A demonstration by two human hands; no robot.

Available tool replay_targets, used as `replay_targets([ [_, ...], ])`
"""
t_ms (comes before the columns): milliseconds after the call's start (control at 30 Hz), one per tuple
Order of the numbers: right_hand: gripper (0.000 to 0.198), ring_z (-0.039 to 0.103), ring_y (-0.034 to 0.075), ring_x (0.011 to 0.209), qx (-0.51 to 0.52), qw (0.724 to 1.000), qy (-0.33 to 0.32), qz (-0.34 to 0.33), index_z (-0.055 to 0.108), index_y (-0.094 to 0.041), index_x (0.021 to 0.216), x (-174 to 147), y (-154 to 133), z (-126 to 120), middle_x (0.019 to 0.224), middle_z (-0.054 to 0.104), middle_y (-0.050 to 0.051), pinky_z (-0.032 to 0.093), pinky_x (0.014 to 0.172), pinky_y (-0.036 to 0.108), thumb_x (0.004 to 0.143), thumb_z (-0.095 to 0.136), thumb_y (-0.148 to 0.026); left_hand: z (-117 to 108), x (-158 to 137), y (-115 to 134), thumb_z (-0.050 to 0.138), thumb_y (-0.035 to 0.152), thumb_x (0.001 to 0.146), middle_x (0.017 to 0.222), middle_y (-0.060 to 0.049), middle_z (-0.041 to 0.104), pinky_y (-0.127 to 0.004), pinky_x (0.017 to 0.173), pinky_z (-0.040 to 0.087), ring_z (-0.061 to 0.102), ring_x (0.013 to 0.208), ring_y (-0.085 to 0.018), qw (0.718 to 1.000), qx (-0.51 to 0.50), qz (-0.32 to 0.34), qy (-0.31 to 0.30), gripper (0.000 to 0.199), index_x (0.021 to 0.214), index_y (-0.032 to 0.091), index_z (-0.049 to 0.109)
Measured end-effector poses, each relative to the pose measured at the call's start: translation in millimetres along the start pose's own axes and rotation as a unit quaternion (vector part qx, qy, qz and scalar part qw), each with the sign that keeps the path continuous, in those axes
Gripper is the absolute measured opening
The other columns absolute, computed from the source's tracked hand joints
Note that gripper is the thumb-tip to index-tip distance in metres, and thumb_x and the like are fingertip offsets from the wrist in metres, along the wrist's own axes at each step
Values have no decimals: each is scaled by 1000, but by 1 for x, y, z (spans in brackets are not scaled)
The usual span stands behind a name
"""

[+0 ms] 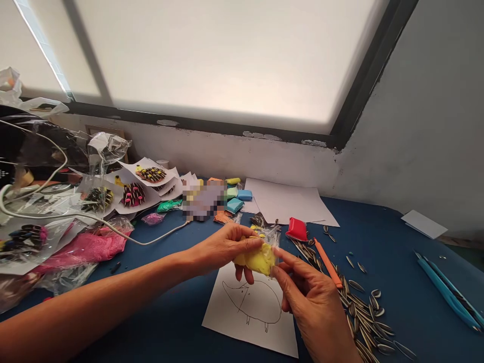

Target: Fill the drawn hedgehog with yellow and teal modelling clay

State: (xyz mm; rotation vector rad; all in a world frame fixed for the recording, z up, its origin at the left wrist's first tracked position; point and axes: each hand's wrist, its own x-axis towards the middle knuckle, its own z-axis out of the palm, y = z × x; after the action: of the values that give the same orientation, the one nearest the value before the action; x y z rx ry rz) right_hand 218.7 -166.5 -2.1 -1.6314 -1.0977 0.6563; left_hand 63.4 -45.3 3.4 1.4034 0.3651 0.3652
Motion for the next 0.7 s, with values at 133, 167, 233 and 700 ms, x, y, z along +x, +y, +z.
replay_targets([
  [133, 48, 51, 10, 39, 16, 1000, -6, 2, 78, -26, 104, -1, 7, 3, 58, 64, -2, 50, 40, 24, 64, 77, -53, 0, 1, -3, 56, 58, 86, 75, -7, 64, -20, 43, 41, 61, 49, -12, 1000, 26, 2, 5, 47, 86, 11, 56],
  [167, 47, 51, 9, 40, 17, 1000, -1, 3, 78, -26, 103, -1, 7, 3, 64, 67, -1, 50, 41, 24, 64, 77, -53, -1, 2, -4, 57, 56, 86, 76, -7, 64, -20, 45, 42, 61, 50, -11, 1000, 25, 3, -4, 45, 88, 11, 56],
  [233, 46, 52, 10, 42, 11, 1000, 12, 3, 79, -26, 100, 1, 8, 1, 61, 65, -1, 49, 41, 23, 63, 78, -52, -2, 2, -4, 67, 44, 81, 78, -5, 64, -20, 51, 45, 62, 56, -11, 999, 18, 0, -34, 41, 104, 11, 55],
  [700, 58, 52, 11, 46, 29, 997, -62, 44, 72, -21, 112, 1, 6, -2, 59, 59, -3, 47, 46, 25, 68, 74, -59, -1, 0, -7, 62, 17, 76, 71, -3, 65, -21, 53, 49, 63, 56, -12, 989, 143, 17, 40, 16, 90, 12, 66],
])
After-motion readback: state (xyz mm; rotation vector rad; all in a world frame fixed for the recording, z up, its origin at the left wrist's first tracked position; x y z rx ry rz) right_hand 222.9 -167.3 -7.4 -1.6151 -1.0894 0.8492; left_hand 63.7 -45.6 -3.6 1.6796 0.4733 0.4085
